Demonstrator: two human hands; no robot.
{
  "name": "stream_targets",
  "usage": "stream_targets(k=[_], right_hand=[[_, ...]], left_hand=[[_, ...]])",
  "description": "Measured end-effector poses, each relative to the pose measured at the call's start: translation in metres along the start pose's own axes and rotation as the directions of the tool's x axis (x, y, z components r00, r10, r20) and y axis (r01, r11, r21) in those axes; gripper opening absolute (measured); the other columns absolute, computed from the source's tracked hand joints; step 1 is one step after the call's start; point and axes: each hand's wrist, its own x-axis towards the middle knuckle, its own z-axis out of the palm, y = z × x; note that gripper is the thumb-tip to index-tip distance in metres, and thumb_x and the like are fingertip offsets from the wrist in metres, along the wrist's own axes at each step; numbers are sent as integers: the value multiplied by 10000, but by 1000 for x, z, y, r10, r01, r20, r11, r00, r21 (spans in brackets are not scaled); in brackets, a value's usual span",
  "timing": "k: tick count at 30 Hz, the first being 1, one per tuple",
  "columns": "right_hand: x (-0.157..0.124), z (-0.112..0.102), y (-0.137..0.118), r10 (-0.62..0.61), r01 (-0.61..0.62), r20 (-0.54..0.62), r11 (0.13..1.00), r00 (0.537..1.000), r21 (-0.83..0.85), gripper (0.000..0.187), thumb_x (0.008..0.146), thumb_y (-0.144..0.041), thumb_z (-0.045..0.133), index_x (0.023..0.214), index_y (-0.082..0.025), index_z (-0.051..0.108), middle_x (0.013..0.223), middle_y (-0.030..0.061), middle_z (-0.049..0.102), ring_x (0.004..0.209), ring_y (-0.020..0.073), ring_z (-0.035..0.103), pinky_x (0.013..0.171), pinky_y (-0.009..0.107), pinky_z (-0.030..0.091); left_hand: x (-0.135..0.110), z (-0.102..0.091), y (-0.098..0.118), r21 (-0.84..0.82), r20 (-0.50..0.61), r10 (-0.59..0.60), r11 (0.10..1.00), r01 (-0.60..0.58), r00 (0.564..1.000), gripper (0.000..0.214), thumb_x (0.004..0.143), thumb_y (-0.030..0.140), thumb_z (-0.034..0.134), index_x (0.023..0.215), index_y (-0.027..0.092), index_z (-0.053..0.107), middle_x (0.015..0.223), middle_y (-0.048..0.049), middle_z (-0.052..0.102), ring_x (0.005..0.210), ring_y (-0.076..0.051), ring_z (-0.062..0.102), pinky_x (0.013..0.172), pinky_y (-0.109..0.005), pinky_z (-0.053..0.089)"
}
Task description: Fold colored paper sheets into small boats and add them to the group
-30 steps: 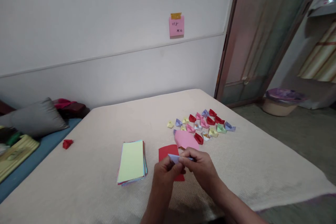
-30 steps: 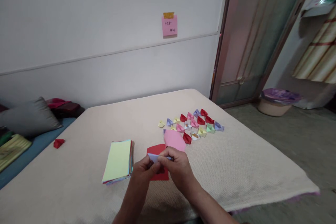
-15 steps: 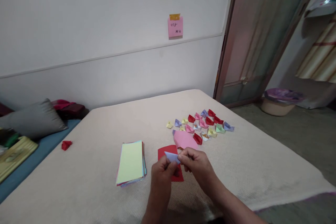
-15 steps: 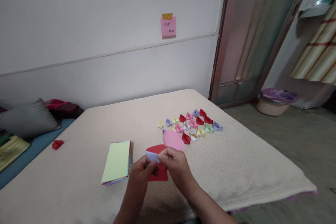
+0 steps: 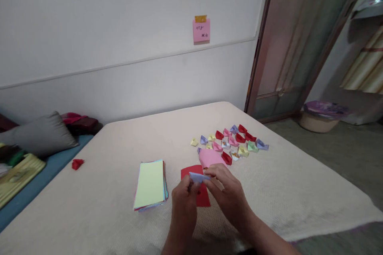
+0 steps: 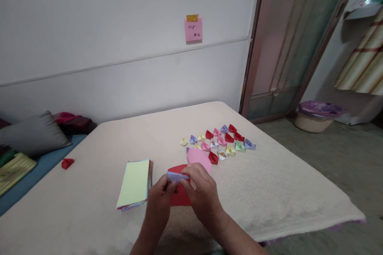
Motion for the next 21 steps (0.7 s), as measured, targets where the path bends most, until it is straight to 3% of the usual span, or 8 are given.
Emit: stream_targets(k=[8, 16, 21], right_hand=[[-1, -2, -3, -2, 10, 78, 994, 997, -107, 92, 809, -121, 542, 798, -209, 565, 832, 51, 580, 829, 207, 535, 717, 316, 432], [-4, -2, -2, -98, 118, 105, 971, 990, -209, 102, 811, -129, 537, 792, -211, 593, 834, 61, 601, 811, 210, 537, 717, 326, 421], [-6, 1, -2, -28, 52, 136, 983, 990, -173, 72, 813, -175, 561, 759, -216, 587, 723, 35, 579, 733, 195, 525, 667, 299, 401]], left_hand=[[-4, 5, 6, 89, 6, 7, 996, -8, 1000, 208, 846, 265, 487, 644, 213, 482, 607, 24, 538, 580, -145, 465, 543, -249, 294], [-5, 4, 10, 115, -36, -35, 993, 39, 999, 208, 832, 259, 501, 628, 218, 498, 579, 23, 541, 557, -153, 471, 529, -253, 277], [-4, 2, 10, 180, -80, -11, 983, 25, 997, 204, 828, 227, 489, 624, 218, 489, 577, 22, 530, 545, -154, 450, 526, -253, 260]])
